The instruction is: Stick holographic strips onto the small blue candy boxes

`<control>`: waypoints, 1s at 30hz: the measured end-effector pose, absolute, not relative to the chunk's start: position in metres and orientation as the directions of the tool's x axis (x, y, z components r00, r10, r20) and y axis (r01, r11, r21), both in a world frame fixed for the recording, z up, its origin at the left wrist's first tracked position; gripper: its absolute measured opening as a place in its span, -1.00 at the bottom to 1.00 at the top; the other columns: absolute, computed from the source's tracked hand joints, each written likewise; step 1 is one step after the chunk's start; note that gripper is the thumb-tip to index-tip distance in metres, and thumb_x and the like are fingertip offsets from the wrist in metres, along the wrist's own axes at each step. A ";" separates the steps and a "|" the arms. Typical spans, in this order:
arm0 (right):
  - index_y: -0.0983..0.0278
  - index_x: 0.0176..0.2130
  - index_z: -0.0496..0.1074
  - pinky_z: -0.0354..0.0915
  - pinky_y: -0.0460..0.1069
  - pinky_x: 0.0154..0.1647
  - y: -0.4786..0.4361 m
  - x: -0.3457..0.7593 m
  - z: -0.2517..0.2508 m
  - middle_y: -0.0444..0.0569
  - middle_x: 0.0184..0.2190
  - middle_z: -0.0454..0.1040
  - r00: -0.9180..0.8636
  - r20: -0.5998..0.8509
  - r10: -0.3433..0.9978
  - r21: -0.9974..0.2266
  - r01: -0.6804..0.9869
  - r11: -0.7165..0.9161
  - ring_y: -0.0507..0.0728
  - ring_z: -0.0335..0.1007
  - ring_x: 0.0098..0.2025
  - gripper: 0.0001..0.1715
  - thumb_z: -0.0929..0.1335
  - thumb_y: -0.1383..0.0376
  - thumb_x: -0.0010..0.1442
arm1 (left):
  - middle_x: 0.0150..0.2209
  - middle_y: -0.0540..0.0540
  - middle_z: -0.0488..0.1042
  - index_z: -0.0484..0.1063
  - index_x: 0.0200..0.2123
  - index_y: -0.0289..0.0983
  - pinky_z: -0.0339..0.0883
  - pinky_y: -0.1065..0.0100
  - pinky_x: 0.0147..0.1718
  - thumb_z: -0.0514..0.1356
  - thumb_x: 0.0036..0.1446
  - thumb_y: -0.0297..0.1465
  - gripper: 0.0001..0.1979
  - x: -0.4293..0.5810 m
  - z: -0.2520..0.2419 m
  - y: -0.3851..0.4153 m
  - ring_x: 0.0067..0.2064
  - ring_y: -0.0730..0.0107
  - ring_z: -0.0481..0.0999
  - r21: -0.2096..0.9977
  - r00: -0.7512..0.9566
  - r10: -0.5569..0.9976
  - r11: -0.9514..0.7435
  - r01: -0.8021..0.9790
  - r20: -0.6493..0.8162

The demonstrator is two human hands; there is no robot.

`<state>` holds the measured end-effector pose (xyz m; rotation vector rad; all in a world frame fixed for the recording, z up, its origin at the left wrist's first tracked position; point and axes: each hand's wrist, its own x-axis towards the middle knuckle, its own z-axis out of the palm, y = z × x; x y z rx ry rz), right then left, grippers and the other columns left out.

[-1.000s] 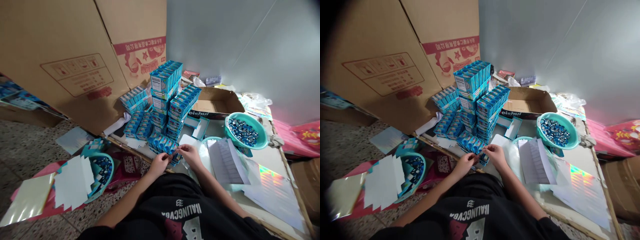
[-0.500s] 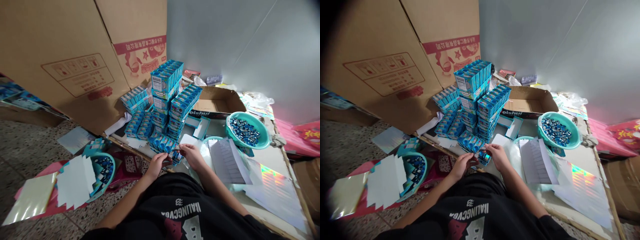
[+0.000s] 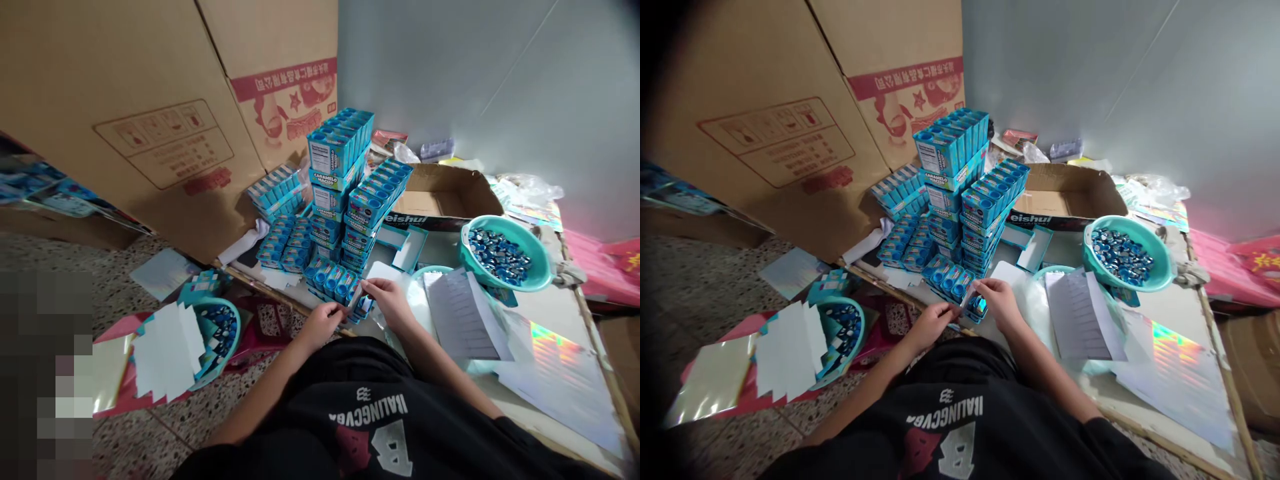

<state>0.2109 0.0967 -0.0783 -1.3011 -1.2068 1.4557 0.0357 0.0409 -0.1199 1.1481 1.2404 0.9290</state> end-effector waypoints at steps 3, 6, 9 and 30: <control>0.32 -0.38 0.60 0.27 -0.03 -0.26 0.099 0.211 -0.083 -0.04 -0.46 0.56 -0.116 -0.142 0.983 -0.983 0.130 -0.126 0.10 0.42 -0.36 -0.54 0.44 -0.04 0.02 | -0.44 -0.05 0.51 0.49 -0.43 -0.30 0.23 0.34 -0.27 0.19 0.11 -0.04 -0.59 0.034 -0.116 0.039 -0.31 0.27 0.44 0.977 0.097 0.979 0.163 0.140 -0.178; 0.30 -0.36 0.59 0.29 0.00 -0.24 0.102 0.212 -0.090 -0.03 -0.43 0.56 -0.118 -0.053 0.992 -0.957 0.291 -0.016 0.15 0.45 -0.32 -0.57 0.38 -0.02 0.12 | -0.48 -0.03 0.47 0.46 -0.47 -0.30 0.18 0.36 -0.32 0.17 0.11 0.00 -0.55 0.036 -0.114 0.038 -0.35 0.31 0.39 0.972 0.058 0.985 0.149 0.182 -0.162; 0.26 -0.37 0.59 0.30 0.07 -0.06 0.104 0.213 -0.098 0.05 -0.20 0.57 -0.076 0.157 0.985 -0.857 0.485 0.174 0.21 0.45 -0.12 -0.66 0.36 0.08 0.18 | -0.50 -0.01 0.42 0.46 -0.46 -0.30 0.15 0.36 -0.35 0.17 0.09 0.00 -0.55 0.039 -0.117 0.040 -0.39 0.35 0.35 0.965 0.040 0.986 0.151 0.214 -0.163; 0.22 -0.35 0.54 0.31 0.08 0.00 0.110 0.207 -0.127 0.05 -0.08 0.48 -0.095 0.155 0.983 -0.702 0.690 0.177 0.20 0.45 -0.06 -0.76 0.31 0.22 0.22 | -0.45 -0.09 0.50 0.42 -0.47 -0.29 0.13 0.35 -0.38 0.13 0.06 -0.05 -0.61 0.045 -0.150 0.062 -0.37 0.29 0.42 0.873 0.078 0.959 0.214 0.438 -0.274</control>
